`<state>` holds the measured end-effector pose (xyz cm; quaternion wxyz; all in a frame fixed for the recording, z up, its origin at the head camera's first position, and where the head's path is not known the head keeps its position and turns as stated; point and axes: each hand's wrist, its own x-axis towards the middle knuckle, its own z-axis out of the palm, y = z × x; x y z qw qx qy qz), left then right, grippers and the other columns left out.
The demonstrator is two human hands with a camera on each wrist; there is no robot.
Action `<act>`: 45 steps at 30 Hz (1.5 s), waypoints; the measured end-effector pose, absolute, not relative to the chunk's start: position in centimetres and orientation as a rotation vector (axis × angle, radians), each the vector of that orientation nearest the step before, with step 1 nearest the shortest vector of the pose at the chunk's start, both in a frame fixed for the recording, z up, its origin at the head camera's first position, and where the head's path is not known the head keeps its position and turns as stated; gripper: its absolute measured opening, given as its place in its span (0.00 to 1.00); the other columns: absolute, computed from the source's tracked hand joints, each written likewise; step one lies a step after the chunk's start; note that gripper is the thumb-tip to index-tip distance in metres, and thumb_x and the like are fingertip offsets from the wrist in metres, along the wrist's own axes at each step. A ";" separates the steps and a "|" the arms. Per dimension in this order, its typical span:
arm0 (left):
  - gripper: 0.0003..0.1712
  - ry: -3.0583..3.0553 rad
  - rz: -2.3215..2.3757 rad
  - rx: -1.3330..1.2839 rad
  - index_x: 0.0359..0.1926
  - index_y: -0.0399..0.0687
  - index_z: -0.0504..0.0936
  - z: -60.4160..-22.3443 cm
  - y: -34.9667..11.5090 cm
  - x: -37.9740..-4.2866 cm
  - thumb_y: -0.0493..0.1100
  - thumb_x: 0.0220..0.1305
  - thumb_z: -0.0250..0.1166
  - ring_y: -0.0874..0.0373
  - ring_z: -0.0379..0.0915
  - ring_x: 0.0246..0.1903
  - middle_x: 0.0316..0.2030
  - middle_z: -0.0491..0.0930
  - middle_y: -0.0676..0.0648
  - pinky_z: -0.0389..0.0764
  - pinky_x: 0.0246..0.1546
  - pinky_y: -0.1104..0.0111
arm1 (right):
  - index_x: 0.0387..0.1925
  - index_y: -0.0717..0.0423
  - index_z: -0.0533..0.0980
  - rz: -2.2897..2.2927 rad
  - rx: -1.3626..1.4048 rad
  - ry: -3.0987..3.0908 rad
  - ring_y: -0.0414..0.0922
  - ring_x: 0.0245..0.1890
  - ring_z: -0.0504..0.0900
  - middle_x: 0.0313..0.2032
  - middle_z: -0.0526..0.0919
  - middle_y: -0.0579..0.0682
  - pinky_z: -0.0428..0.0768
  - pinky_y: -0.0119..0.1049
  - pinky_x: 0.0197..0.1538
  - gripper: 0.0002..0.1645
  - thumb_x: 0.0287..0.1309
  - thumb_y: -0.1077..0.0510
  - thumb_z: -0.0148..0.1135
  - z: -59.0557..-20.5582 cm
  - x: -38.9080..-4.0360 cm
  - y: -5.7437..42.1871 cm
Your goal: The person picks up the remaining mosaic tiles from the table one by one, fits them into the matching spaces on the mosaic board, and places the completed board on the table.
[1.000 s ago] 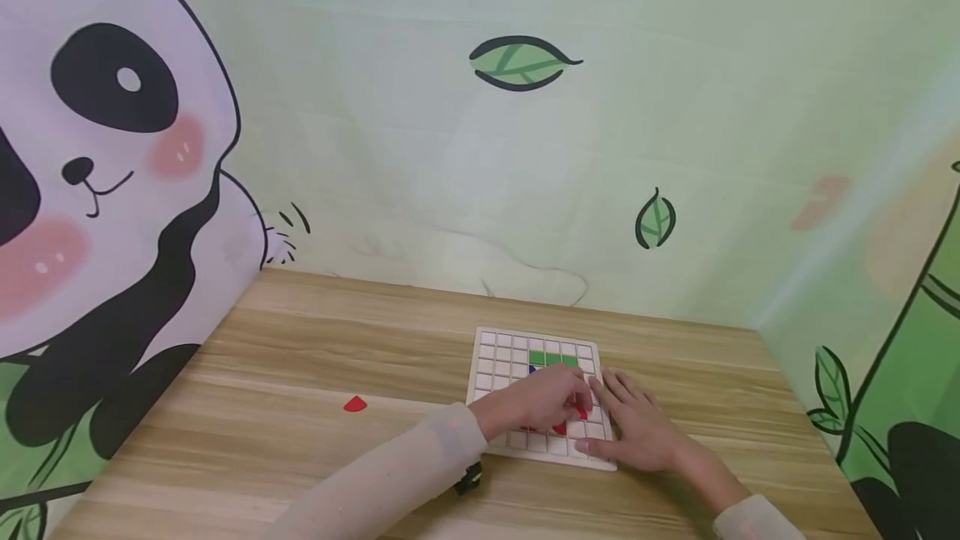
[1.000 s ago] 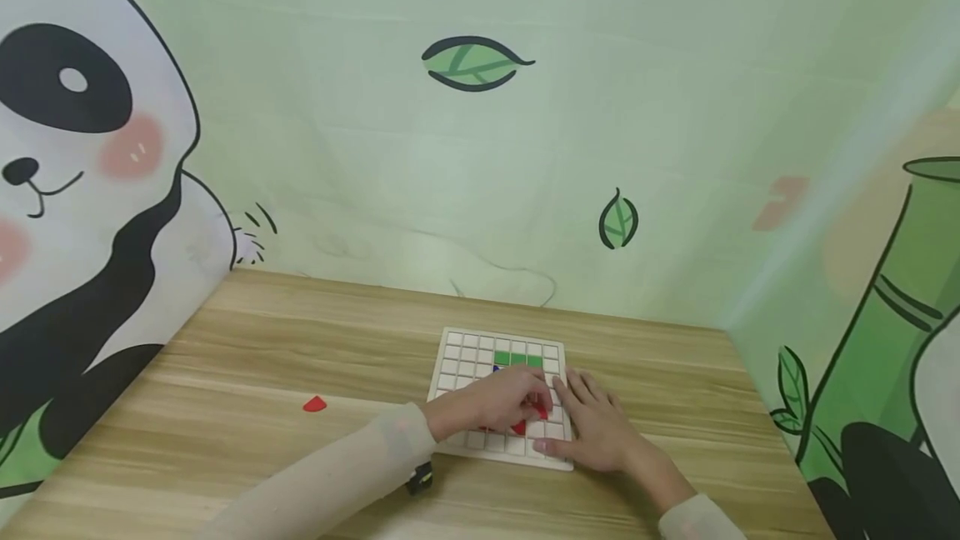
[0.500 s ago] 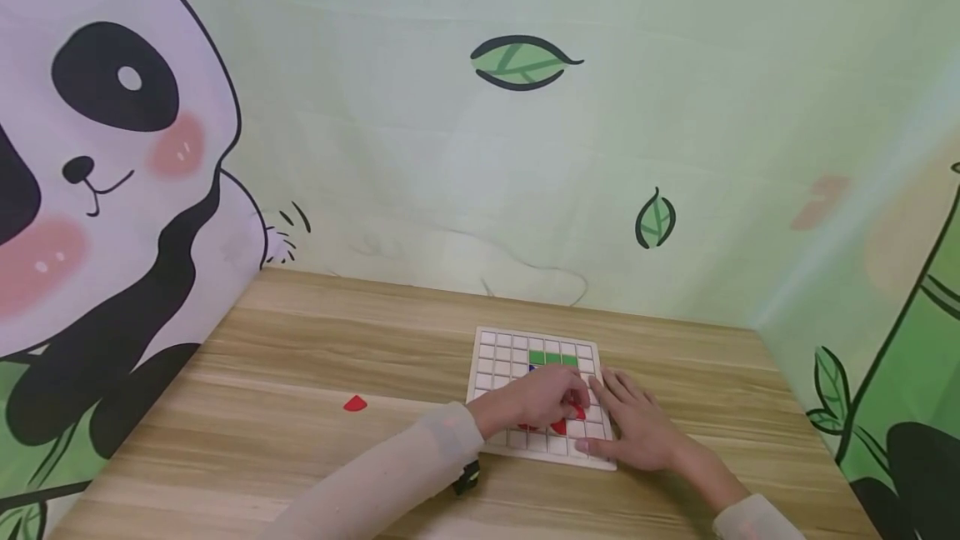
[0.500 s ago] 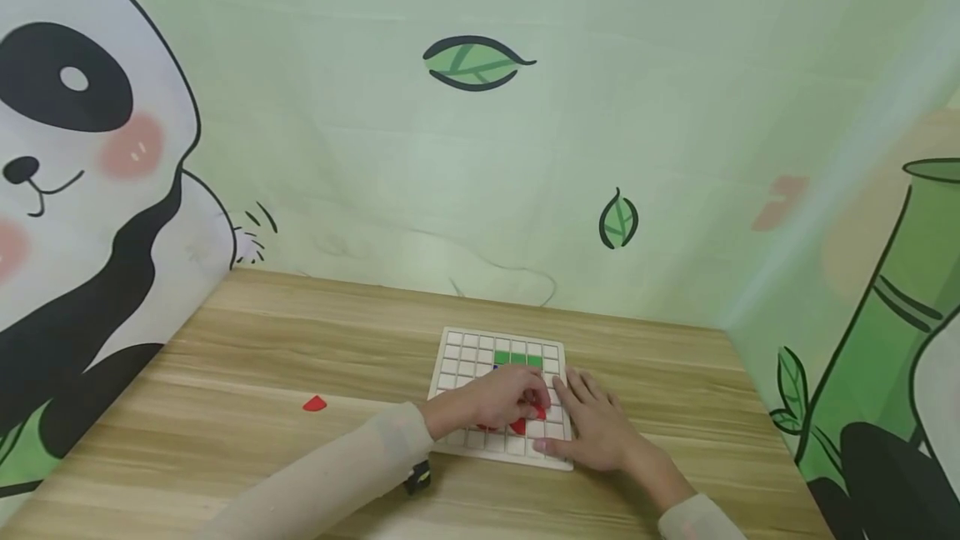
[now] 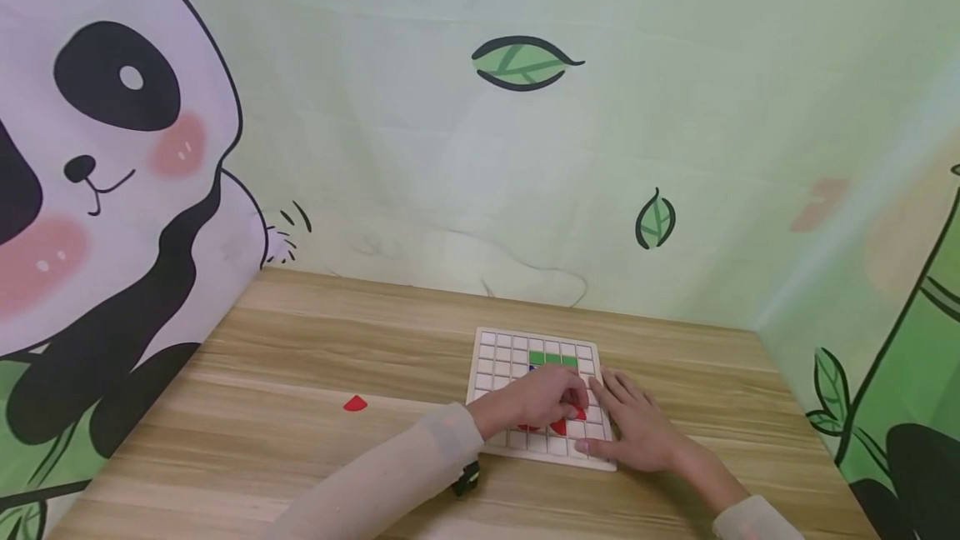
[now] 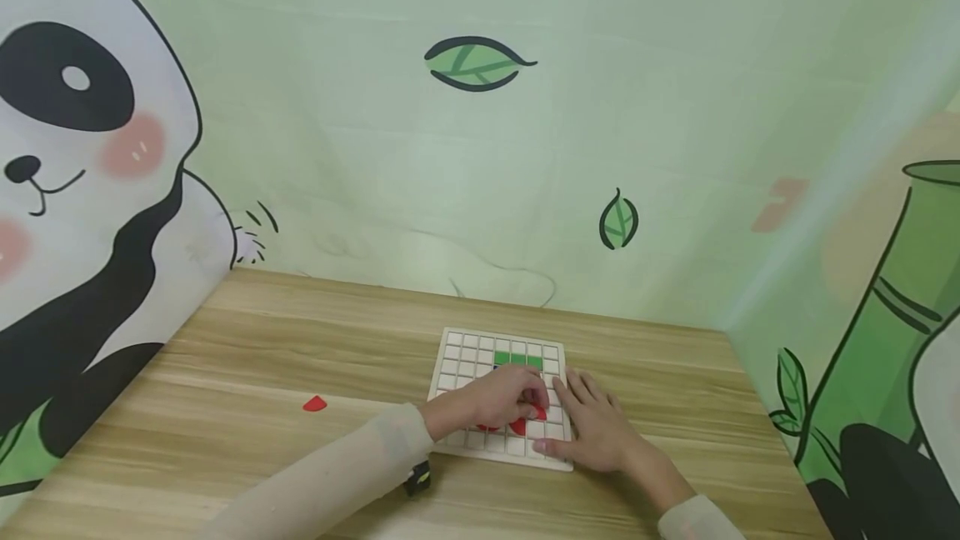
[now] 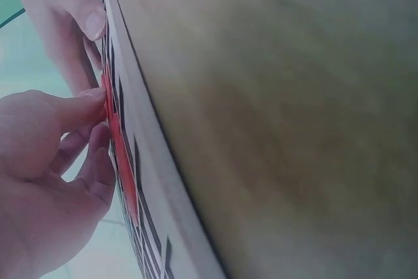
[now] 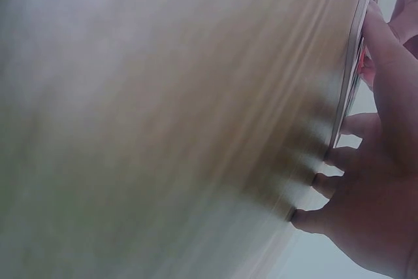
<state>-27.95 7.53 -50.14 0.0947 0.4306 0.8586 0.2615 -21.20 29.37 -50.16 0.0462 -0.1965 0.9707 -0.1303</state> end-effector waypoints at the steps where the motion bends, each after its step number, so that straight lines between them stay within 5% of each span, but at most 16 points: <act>1: 0.05 2.548 0.780 1.269 0.45 0.51 0.88 -50.1 7.5 -27.9 0.37 0.72 0.70 0.70 0.73 0.38 0.40 0.80 0.58 0.76 0.44 0.78 | 0.83 0.58 0.56 -0.399 -0.601 2.963 0.69 0.80 0.49 0.82 0.52 0.65 0.54 0.79 0.70 0.66 0.61 0.18 0.60 -50.2 -21.2 29.4; 9: 0.08 2.576 0.899 1.176 0.50 0.52 0.88 -48.7 4.8 -28.3 0.42 0.73 0.70 0.67 0.77 0.45 0.44 0.82 0.59 0.79 0.48 0.74 | 0.82 0.58 0.56 -0.379 -0.582 2.958 0.68 0.81 0.48 0.82 0.51 0.64 0.53 0.78 0.72 0.67 0.60 0.17 0.59 -50.1 -21.2 29.2; 22: 0.11 2.723 1.133 0.979 0.50 0.41 0.87 -47.4 -7.5 -29.5 0.40 0.69 0.73 0.54 0.78 0.46 0.45 0.83 0.49 0.82 0.50 0.59 | 0.83 0.58 0.55 -0.369 -0.548 2.944 0.68 0.81 0.47 0.82 0.50 0.64 0.51 0.77 0.73 0.69 0.58 0.16 0.59 -49.8 -21.2 29.1; 45: 0.14 2.902 0.955 0.841 0.49 0.39 0.87 -48.1 -20.1 -25.7 0.42 0.67 0.75 0.48 0.79 0.47 0.46 0.82 0.47 0.82 0.51 0.51 | 0.81 0.58 0.59 -0.448 -0.561 2.947 0.69 0.80 0.49 0.82 0.52 0.64 0.53 0.75 0.74 0.64 0.60 0.21 0.64 -49.6 -21.1 29.1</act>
